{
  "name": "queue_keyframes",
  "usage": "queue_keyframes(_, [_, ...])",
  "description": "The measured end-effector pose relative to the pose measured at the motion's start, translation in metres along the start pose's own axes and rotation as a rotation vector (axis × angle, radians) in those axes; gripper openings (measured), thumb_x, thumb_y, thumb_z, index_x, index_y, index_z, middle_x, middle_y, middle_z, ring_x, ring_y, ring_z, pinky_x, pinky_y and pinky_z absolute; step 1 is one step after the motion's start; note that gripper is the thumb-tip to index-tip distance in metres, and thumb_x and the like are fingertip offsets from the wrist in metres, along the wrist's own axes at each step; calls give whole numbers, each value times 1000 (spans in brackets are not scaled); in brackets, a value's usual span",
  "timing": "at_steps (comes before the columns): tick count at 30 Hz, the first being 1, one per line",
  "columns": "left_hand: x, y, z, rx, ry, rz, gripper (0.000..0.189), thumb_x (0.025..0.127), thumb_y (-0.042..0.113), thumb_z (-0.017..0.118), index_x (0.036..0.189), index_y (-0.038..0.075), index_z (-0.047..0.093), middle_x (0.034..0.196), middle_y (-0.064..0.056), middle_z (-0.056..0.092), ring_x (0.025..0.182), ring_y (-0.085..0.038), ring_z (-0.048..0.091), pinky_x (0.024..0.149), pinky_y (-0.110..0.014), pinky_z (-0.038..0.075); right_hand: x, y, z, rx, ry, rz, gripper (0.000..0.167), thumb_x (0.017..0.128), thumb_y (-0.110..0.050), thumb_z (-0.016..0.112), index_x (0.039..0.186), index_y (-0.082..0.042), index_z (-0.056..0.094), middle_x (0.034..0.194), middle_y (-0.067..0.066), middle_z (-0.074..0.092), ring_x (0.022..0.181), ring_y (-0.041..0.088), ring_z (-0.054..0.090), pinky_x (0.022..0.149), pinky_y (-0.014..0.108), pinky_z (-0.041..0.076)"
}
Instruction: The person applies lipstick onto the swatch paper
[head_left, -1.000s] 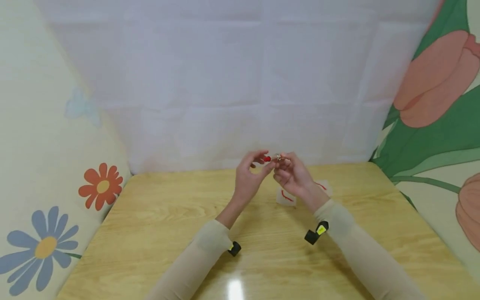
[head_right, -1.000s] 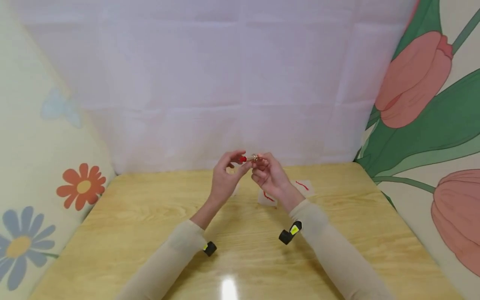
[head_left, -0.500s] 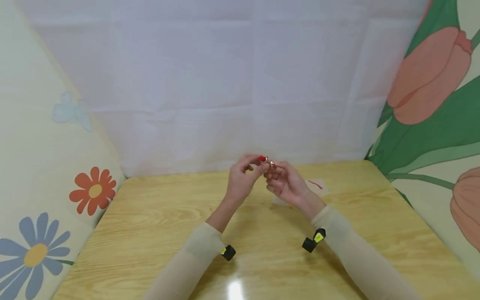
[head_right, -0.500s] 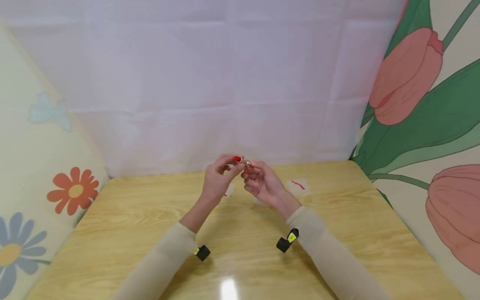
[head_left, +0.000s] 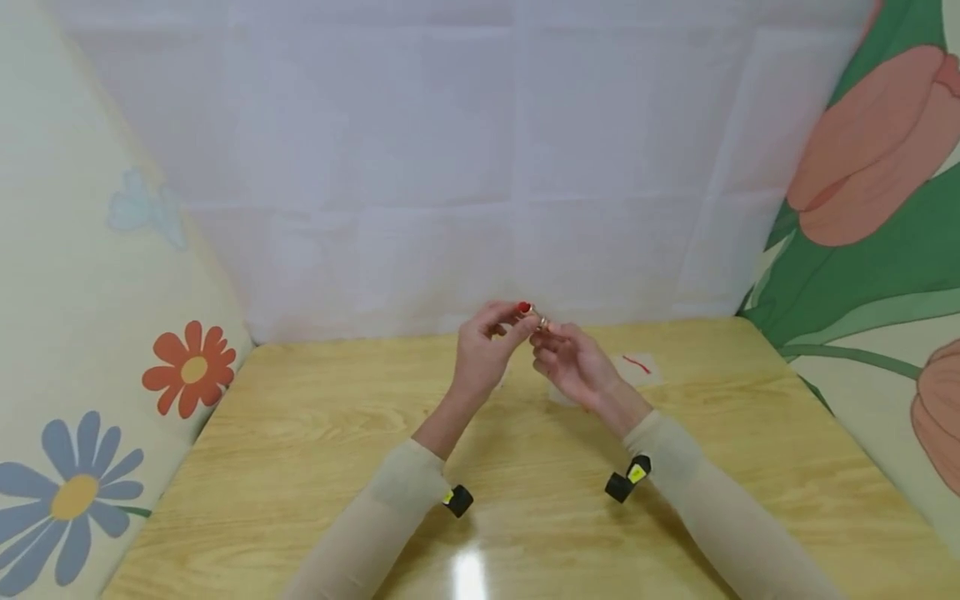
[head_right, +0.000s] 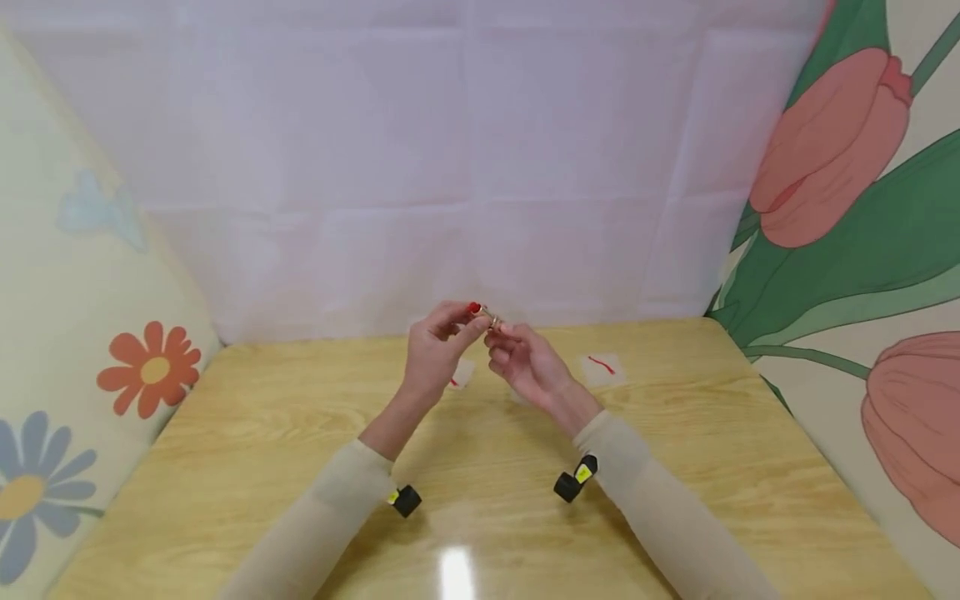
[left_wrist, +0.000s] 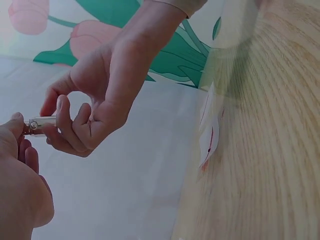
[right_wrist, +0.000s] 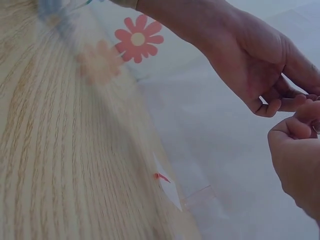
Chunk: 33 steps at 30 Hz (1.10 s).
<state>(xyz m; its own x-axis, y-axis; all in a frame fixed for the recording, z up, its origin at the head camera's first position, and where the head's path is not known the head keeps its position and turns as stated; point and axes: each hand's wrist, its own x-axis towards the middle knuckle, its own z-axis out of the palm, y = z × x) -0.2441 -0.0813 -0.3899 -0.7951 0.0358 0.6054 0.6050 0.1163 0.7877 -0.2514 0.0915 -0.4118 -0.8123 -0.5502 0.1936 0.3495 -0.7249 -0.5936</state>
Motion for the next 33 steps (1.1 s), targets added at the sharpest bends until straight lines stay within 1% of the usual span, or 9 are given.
queue_keyframes(7, [0,5,0,-25,37,-39,21,91,22,81,106,8,79,99,0,70,88,-19,62,74,-32,43,2,2,2,-100,-58,-57,28,105,-2,43,112,-4,70,99,3,62,72,11,44,66,24,37])
queue_keyframes(13, [0,9,2,-27,41,-44,23,92,14,79,110,0,77,103,-9,70,89,-20,63,73,-32,40,2,4,1,-68,-122,-55,25,102,3,45,115,-3,66,101,4,62,75,12,49,68,24,38])
queue_keyframes(15, [-1,15,2,-41,31,-49,23,93,10,77,111,-3,75,104,-13,70,89,-20,63,74,-33,40,1,5,0,-31,-154,-44,24,103,0,46,119,-4,64,103,5,61,77,13,50,71,25,39])
queue_keyframes(17, [-3,26,1,-55,19,-52,22,94,7,75,112,-5,74,104,-14,69,88,-19,62,74,-33,40,0,5,0,7,-168,-35,23,103,-6,50,121,-4,64,105,6,61,79,14,52,73,26,40])
queue_keyframes(20, [-6,42,-2,-75,-5,-46,22,95,4,72,113,-7,72,105,-13,69,88,-15,61,75,-32,41,-1,5,0,46,-139,-26,27,105,-19,53,124,-4,65,108,8,64,82,15,55,74,27,42])
queue_keyframes(23, [-7,49,-4,-77,-30,-33,21,96,3,70,114,-8,71,107,-15,69,88,-12,60,77,-33,42,-1,4,0,46,-86,-11,36,109,-29,48,121,-3,69,102,7,67,83,16,57,73,27,43])
queue_keyframes(27, [-4,29,-4,-78,-52,-31,22,97,1,68,116,-7,71,113,-18,69,91,-14,59,77,-34,42,-1,5,-2,31,-96,11,44,113,-30,37,112,-3,72,94,6,65,81,16,57,71,27,43])
queue_keyframes(30, [-2,12,-3,-80,-52,-46,23,98,5,67,119,-3,72,116,-15,69,93,-16,58,78,-33,41,-1,7,-4,20,-132,11,43,114,-24,34,112,-3,72,95,7,67,82,16,59,73,27,44])
queue_keyframes(33, [-3,8,-4,-87,-46,-59,23,99,10,67,120,2,74,117,-11,70,96,-16,57,79,-31,40,-1,8,-5,8,-148,13,43,114,-20,32,117,-2,71,98,9,69,81,14,59,74,26,44])
